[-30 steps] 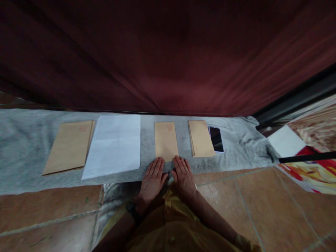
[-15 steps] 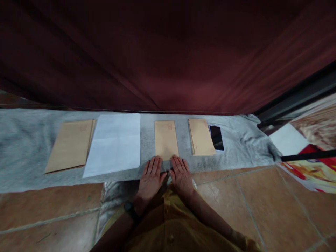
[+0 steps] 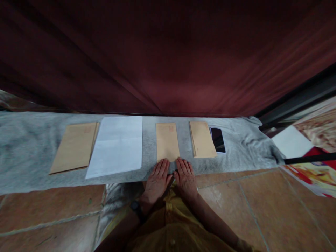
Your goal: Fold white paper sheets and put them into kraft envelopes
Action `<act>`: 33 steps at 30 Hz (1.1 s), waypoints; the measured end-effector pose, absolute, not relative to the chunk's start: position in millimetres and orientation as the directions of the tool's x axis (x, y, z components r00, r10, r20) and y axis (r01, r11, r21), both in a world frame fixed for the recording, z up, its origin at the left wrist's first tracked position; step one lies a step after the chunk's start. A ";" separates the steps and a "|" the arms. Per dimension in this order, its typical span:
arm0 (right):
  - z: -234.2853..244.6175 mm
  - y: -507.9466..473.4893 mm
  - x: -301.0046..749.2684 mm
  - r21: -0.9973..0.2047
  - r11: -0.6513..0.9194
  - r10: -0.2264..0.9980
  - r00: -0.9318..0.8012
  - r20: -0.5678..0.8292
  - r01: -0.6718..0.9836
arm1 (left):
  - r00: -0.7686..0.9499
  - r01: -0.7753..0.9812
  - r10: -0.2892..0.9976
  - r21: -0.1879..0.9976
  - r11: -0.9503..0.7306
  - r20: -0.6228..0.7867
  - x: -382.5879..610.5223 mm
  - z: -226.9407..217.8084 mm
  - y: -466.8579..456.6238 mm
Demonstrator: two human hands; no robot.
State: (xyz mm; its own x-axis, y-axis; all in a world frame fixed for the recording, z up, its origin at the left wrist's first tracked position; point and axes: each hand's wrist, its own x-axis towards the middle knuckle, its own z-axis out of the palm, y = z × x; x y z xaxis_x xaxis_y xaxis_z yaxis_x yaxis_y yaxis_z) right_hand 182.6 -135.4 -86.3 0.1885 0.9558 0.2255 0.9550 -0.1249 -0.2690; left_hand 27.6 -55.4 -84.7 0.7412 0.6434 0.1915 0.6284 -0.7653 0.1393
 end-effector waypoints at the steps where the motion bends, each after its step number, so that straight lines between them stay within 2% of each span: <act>1: -86.3 -136.2 183.5 -0.271 -0.129 0.955 0.193 0.226 0.954 | 0.741 0.631 0.645 0.134 -0.764 0.186 27.8 -84.2 -55.4; 7: -83.6 -133.9 183.2 -0.305 -0.143 0.949 0.218 0.228 0.942 | 0.765 0.623 0.629 0.089 -0.777 0.142 32.4 -81.2 -52.3; 14: -86.5 -118.8 173.3 -0.361 0.014 0.971 0.074 0.229 0.933 | 0.793 0.599 0.601 0.051 -0.799 0.100 31.8 -81.1 -50.0; 24: -99.1 -126.2 176.0 -0.269 -0.026 0.956 0.103 0.275 0.963 | 0.745 0.652 0.652 0.055 -0.757 0.144 18.6 -86.2 -53.0; 33: -91.5 -130.3 177.5 -0.259 -0.086 0.952 0.156 0.264 0.962 | 0.690 0.700 0.706 0.103 -0.707 0.161 17.0 -88.3 -56.5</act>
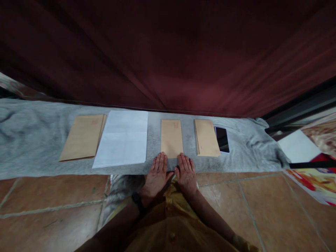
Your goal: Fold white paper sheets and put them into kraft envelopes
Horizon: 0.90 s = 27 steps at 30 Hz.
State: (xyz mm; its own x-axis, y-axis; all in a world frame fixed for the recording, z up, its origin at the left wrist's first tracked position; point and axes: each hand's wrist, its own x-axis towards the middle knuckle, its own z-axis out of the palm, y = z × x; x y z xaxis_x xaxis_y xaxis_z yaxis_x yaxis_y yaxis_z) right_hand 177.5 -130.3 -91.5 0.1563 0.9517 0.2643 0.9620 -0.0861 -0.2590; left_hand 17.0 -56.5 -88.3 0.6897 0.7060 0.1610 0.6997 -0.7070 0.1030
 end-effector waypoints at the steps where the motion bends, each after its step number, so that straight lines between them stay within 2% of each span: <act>1: -91.2 -130.7 177.7 -0.260 -0.089 0.951 0.160 0.264 0.961 | 0.690 0.697 0.706 0.113 -0.708 0.162 17.0 -87.7 -56.8; 5: -91.6 -130.7 176.8 -0.265 -0.091 0.950 0.163 0.265 0.960 | 0.680 0.703 0.714 0.125 -0.700 0.167 21.3 -82.1 -57.7; 12: -87.6 -129.0 185.2 -0.343 -0.072 0.955 0.164 0.245 0.936 | 0.800 0.569 0.582 0.124 -0.813 0.146 34.5 -82.5 -59.8; 21: -83.3 -87.9 212.3 -0.474 -0.274 0.896 0.401 0.190 0.837 | 0.756 0.597 0.626 0.192 -0.779 0.192 38.5 -86.5 -58.9; 24: -85.6 -80.2 213.4 -0.563 -0.297 0.878 0.453 0.157 0.771 | 0.751 0.599 0.629 0.194 -0.777 0.202 39.3 -85.9 -58.4; 27: -89.1 -77.2 211.0 -0.719 -0.268 0.835 0.527 0.158 0.641 | 0.748 0.595 0.628 0.204 -0.778 0.215 38.4 -86.0 -56.8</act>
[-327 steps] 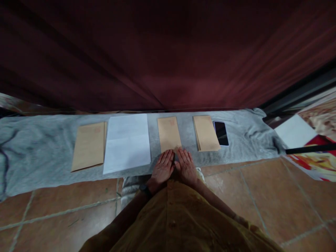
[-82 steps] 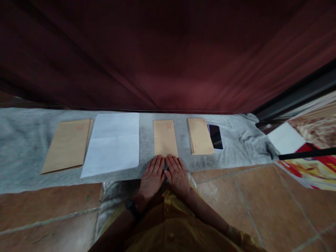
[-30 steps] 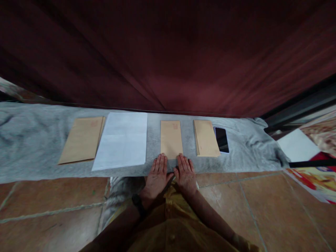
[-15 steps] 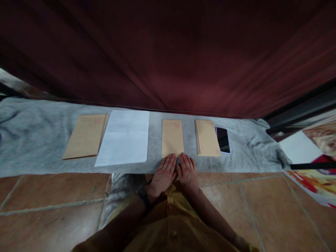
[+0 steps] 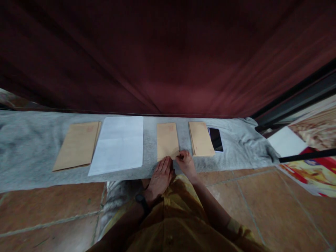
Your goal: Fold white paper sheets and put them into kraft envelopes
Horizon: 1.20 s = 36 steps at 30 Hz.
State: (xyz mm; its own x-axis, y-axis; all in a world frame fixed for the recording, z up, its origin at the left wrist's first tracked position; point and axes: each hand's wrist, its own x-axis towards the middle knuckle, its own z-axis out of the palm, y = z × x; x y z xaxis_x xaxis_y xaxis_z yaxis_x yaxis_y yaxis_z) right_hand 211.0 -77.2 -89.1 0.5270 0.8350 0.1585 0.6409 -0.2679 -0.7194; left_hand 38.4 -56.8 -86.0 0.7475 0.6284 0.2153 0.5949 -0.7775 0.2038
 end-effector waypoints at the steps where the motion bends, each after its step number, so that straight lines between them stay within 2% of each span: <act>1: -90.0 -76.5 209.8 -0.780 -0.252 0.821 0.554 0.142 0.573 | 0.745 0.595 0.630 0.210 -0.776 0.218 37.7 -86.1 -56.2; 4: -89.8 -73.6 205.4 -0.927 -0.199 0.796 0.605 0.036 0.317 | 0.741 0.592 0.634 0.233 -0.772 0.219 35.5 -85.9 -55.1; 6: -86.9 -71.3 202.3 -0.971 -0.187 0.801 0.596 -0.064 0.148 | 0.739 0.586 0.639 0.262 -0.767 0.216 34.4 -85.4 -55.1; 11: -76.0 -68.1 195.1 -0.953 -0.270 0.817 0.492 -0.301 -0.135 | 0.709 0.570 0.671 0.384 -0.726 0.217 34.8 -82.1 -54.3; 16: -66.0 -69.8 192.6 -0.923 -0.246 0.767 0.522 -0.373 -0.297 | 0.630 0.559 0.715 0.462 -0.689 0.304 34.9 -69.5 -47.8; 18: -59.7 -71.0 192.6 -0.933 -0.215 0.776 0.530 -0.342 -0.288 | 0.608 0.585 0.715 0.414 -0.697 0.345 34.9 -61.8 -44.9; 20: -51.6 -72.1 192.2 -0.952 -0.179 0.789 0.542 -0.289 -0.247 | 0.642 0.604 0.675 0.303 -0.737 0.363 36.3 -54.0 -43.0; 23: -38.2 -74.0 189.2 -0.982 -0.120 0.832 0.525 -0.180 -0.147 | 0.725 0.610 0.615 0.126 -0.783 0.311 41.3 -44.0 -41.4; 26: -25.4 -76.8 183.1 -0.996 -0.095 0.865 0.496 -0.083 -0.001 | 0.733 0.637 0.627 0.058 -0.769 0.264 46.9 -35.4 -38.6; 32: 4.7 -77.5 174.0 -0.919 -0.125 0.867 0.491 0.082 0.374 | 0.738 0.601 0.593 0.086 -0.795 0.324 46.0 -12.0 -23.1; 34: 16.0 -73.8 173.6 -0.885 -0.104 0.869 0.475 0.141 0.454 | 0.720 0.594 0.600 0.136 -0.793 0.350 45.3 -2.8 -16.7; 36: 24.2 -69.3 173.6 -0.868 -0.067 0.872 0.452 0.188 0.492 | 0.667 0.596 0.636 0.235 -0.768 0.388 47.1 4.8 -10.6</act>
State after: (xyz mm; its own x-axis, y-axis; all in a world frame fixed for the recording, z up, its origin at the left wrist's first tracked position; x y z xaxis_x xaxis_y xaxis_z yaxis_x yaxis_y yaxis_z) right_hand 173.6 -69.3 24.2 0.4518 0.8720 0.1883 0.4916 -0.0672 -0.8682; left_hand 47.1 -10.6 4.8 0.6667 0.6365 0.3878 0.5961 -0.7677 0.2352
